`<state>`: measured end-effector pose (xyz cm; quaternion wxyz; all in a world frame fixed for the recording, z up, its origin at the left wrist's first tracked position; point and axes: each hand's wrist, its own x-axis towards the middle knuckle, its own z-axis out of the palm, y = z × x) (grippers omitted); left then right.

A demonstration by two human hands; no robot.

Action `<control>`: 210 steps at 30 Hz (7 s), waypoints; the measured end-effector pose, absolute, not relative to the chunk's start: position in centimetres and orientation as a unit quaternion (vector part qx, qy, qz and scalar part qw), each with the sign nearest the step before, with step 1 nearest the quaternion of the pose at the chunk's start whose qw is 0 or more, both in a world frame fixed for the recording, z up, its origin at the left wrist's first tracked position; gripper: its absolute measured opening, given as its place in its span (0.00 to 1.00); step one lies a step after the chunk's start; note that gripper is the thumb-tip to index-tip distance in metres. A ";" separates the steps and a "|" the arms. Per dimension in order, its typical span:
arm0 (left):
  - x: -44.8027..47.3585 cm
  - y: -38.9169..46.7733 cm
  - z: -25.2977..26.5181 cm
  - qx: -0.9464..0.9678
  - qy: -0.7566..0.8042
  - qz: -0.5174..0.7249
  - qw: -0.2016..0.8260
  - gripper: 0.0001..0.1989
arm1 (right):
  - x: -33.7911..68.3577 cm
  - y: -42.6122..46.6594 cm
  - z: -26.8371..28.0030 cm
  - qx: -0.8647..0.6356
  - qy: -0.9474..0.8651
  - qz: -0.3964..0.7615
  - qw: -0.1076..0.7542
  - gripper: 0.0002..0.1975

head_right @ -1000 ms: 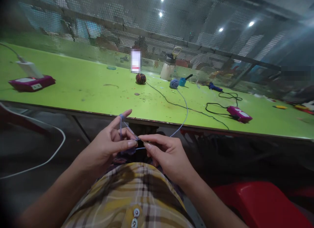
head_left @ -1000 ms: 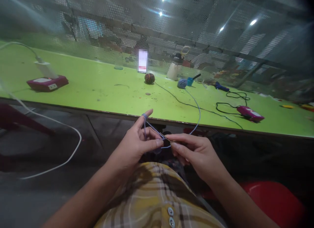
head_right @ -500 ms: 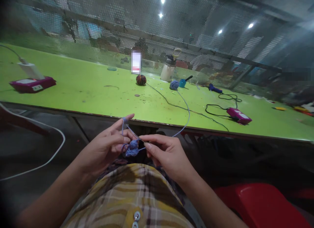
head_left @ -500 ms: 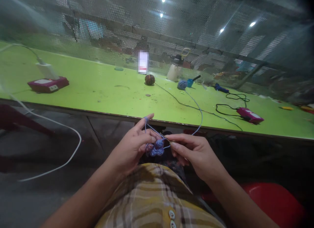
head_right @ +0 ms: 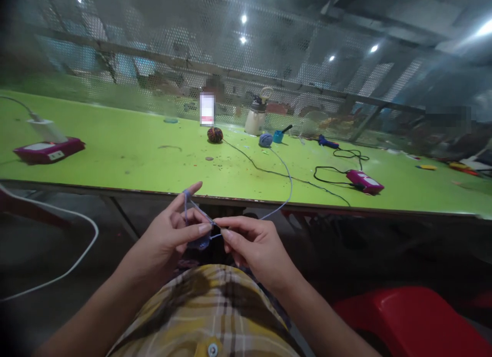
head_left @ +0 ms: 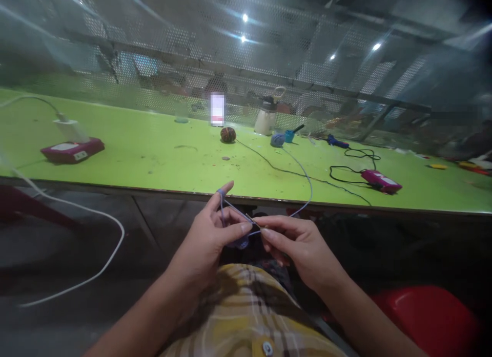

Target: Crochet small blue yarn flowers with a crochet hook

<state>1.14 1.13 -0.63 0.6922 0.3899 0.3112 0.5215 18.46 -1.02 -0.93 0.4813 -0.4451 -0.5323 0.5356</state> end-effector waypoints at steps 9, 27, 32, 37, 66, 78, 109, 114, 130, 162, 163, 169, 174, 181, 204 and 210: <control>0.9 2.9 0.5 0.464 0.304 0.484 0.677 0.50 | 18.9 0.2 0.0 -0.448 -0.567 0.506 0.470 0.12; 1.1 16.4 6.6 0.558 0.228 0.444 0.663 0.49 | 20.1 12.7 7.1 -0.406 -0.691 0.364 0.475 0.12; 1.1 19.6 5.7 0.533 0.224 0.459 0.674 0.49 | 20.6 16.6 6.6 -0.407 -0.706 0.355 0.459 0.12; 1.5 22.1 5.3 0.530 0.219 0.460 0.678 0.48 | 21.0 19.4 6.0 -0.402 -0.733 0.340 0.430 0.13; 0.4 23.9 6.3 0.481 0.357 0.384 0.703 0.48 | 19.5 20.0 2.6 -0.456 -0.566 0.467 0.505 0.12; 0.6 23.7 4.0 0.536 0.347 0.398 0.659 0.58 | 19.4 20.3 2.8 -0.464 -0.562 0.530 0.432 0.14; 1.3 21.7 5.5 0.396 0.369 0.450 0.710 0.50 | 17.9 19.0 2.7 -0.412 -0.485 0.566 0.524 0.08; 1.0 21.8 5.7 0.398 0.357 0.450 0.715 0.52 | 17.9 19.0 2.6 -0.418 -0.492 0.563 0.516 0.08; 0.1 21.9 6.4 0.401 0.359 0.429 0.725 0.56 | 19.3 19.1 3.7 -0.439 -0.732 0.240 0.462 0.09; -0.2 22.4 4.9 0.508 0.351 0.357 0.701 0.30 | 19.5 19.6 2.9 -0.442 -0.522 0.574 0.450 0.13; -0.3 22.4 4.9 0.512 0.353 0.355 0.698 0.30 | 19.5 19.6 2.9 -0.442 -0.524 0.574 0.448 0.14; -0.4 22.8 4.7 0.517 0.349 0.351 0.698 0.32 | 19.6 19.5 3.2 -0.441 -0.547 0.566 0.432 0.14; -0.4 22.9 4.3 0.511 0.351 0.368 0.693 0.32 | 19.5 19.6 3.3 -0.456 -0.538 0.553 0.443 0.14; -0.2 22.5 4.6 0.525 0.346 0.368 0.685 0.50 | 19.4 19.7 3.0 -0.452 -0.542 0.560 0.435 0.13; 1.5 21.4 1.7 0.860 0.278 0.429 -0.006 0.28 | 18.1 19.0 2.8 -0.415 -0.411 0.630 0.512 0.08; 1.7 21.2 2.3 0.803 0.324 0.463 0.191 0.28 | 18.0 19.1 2.6 -0.413 -0.366 0.638 0.538 0.10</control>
